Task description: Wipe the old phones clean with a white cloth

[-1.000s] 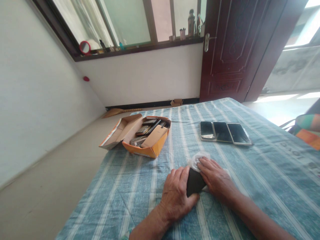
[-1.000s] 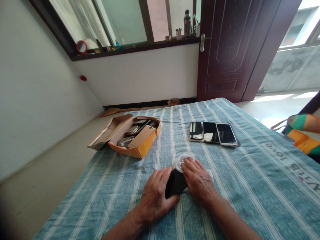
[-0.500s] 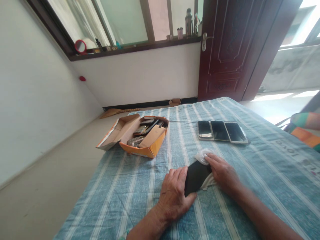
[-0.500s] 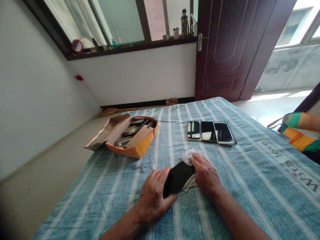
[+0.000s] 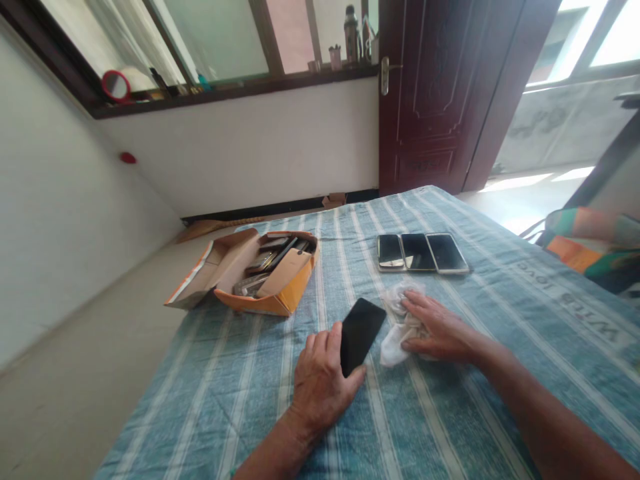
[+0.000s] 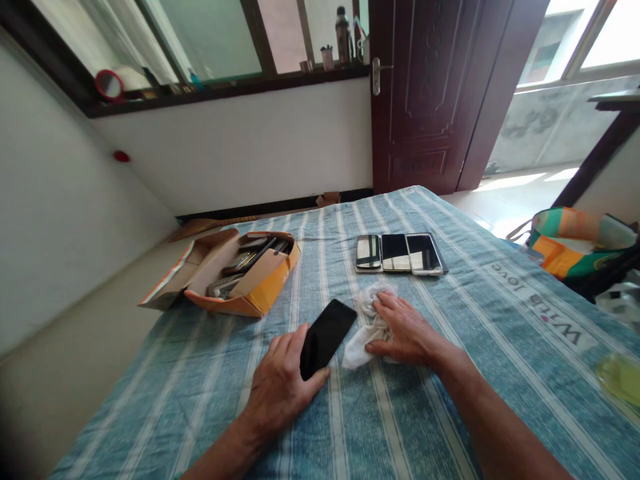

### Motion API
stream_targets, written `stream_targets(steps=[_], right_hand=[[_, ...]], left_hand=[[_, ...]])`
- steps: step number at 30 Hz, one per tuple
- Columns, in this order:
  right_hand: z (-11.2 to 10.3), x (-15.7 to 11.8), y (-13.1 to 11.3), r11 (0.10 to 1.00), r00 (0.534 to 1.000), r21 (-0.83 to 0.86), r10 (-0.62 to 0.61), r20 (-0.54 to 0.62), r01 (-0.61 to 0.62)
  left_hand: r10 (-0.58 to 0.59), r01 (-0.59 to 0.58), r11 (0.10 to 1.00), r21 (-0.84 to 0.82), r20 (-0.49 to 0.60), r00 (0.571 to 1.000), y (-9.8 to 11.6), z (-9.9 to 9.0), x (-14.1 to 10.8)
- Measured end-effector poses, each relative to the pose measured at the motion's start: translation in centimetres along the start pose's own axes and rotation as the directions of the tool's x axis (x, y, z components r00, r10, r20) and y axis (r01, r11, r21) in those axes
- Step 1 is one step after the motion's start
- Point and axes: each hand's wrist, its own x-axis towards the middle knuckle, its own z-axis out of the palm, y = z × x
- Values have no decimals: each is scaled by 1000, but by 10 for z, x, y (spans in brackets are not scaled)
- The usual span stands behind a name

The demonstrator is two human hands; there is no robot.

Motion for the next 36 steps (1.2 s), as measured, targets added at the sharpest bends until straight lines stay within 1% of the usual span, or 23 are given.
stream_targets(steps=[1,2,3,4,6,9,11,13,15,16,18,20,22,23,26,29,31,33,36], right_hand=[[-5,-2,0,999,999,35,3,52,-5],[-9,-3,0,998,997,63,0,78,-5],[-11,-4,1,996,997,86,-10,76,3],[-11,-4,2,994,998,108,-24,50,19],[-6,-2,5,989,997,137,-54,-50,61],[8,2,7,985,969,134,-71,-236,105],[18,5,1,983,925,112,-97,-368,148],[27,6,-12,969,855,78,-170,-490,237],[34,6,-32,936,781,22,-279,-558,350],[37,6,-42,913,756,-8,-342,-558,408],[43,6,-60,868,737,-65,-456,-500,493],[47,7,-69,834,728,-108,-529,-437,541],[50,10,-67,831,726,-156,-545,-419,534],[50,11,-62,842,731,-181,-533,-426,508],[50,15,-43,904,773,-227,-428,-469,363],[48,18,-27,950,820,-209,-306,-485,231],[48,19,-23,963,833,-191,-259,-489,188],[50,20,-22,969,836,-178,-238,-495,171],[53,21,-22,974,843,-159,-218,-491,159]], left_hand=[[-1,0,1000,8,6,1000,0,0,0],[0,0,1000,13,14,1000,-1,0,1],[0,-1,1000,16,22,1000,-1,0,1],[2,-3,1000,17,29,1000,-1,0,1],[8,-8,1000,15,35,999,-1,-1,0],[20,-21,1000,4,33,999,1,0,0],[29,-29,1000,-7,24,999,2,0,-1],[42,-42,999,-19,5,999,3,2,-3],[65,-66,998,-24,-19,998,3,4,-5],[78,-79,997,-23,-31,996,3,6,-6],[97,-98,995,-17,-51,994,2,8,-7],[99,-100,995,-19,-58,993,3,9,-9],[81,-82,996,-31,-36,996,4,8,-9],[68,-69,997,-37,-14,998,5,6,-9],[23,-19,998,-61,64,998,8,0,-7],[-37,51,993,-104,136,990,7,-7,-1],[-83,107,987,-121,187,979,6,-11,8],[-114,145,982,-118,238,965,7,-14,20],[-109,148,983,-106,309,945,13,-16,45]])
